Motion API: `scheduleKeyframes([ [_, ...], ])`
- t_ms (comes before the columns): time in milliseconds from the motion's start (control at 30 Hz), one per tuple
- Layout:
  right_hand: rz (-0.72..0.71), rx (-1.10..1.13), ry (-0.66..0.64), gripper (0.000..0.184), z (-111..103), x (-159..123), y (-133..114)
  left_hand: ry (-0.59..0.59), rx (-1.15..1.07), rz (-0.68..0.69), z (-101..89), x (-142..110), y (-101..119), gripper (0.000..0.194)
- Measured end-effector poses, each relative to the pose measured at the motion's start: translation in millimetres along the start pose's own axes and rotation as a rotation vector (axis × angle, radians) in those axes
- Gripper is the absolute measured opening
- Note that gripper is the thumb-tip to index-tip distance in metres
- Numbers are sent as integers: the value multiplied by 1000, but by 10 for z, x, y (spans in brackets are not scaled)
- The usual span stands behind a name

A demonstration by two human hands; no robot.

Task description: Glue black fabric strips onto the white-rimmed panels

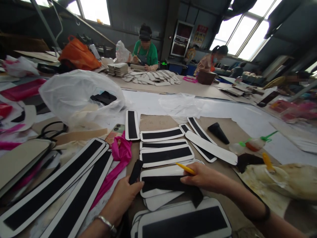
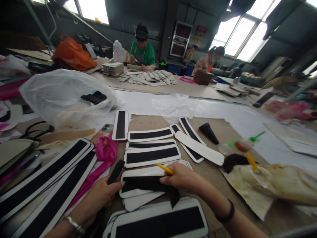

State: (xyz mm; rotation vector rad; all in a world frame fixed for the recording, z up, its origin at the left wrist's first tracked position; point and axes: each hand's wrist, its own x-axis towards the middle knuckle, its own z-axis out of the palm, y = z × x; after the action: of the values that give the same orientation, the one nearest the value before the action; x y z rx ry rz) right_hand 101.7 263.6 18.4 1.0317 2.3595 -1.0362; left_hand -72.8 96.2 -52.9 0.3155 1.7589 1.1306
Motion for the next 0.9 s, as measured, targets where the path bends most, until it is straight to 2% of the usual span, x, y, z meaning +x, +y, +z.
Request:
scheduleKeyframes([
  [133, 19, -65, 145, 17, -76, -123, 465, -3, -1, -3, 1, -18, -12, 24],
  [233, 59, -191, 256, 18, -46, -129, 617, 41, 13, 5, 24, -20, -28, 27],
  [433, 167, -311, 372, 20, 27, -84, 598, 90, 61, 37, 68, -28, -26, 31],
  [633, 185, -370, 369, 17, 63, -6, 641, 99, 88, 70, 97, -81, 36, 30],
  [900, 188, -386, 353, 15, 56, 35, 628, 129, 137, 46, 80, -15, -39, 34],
])
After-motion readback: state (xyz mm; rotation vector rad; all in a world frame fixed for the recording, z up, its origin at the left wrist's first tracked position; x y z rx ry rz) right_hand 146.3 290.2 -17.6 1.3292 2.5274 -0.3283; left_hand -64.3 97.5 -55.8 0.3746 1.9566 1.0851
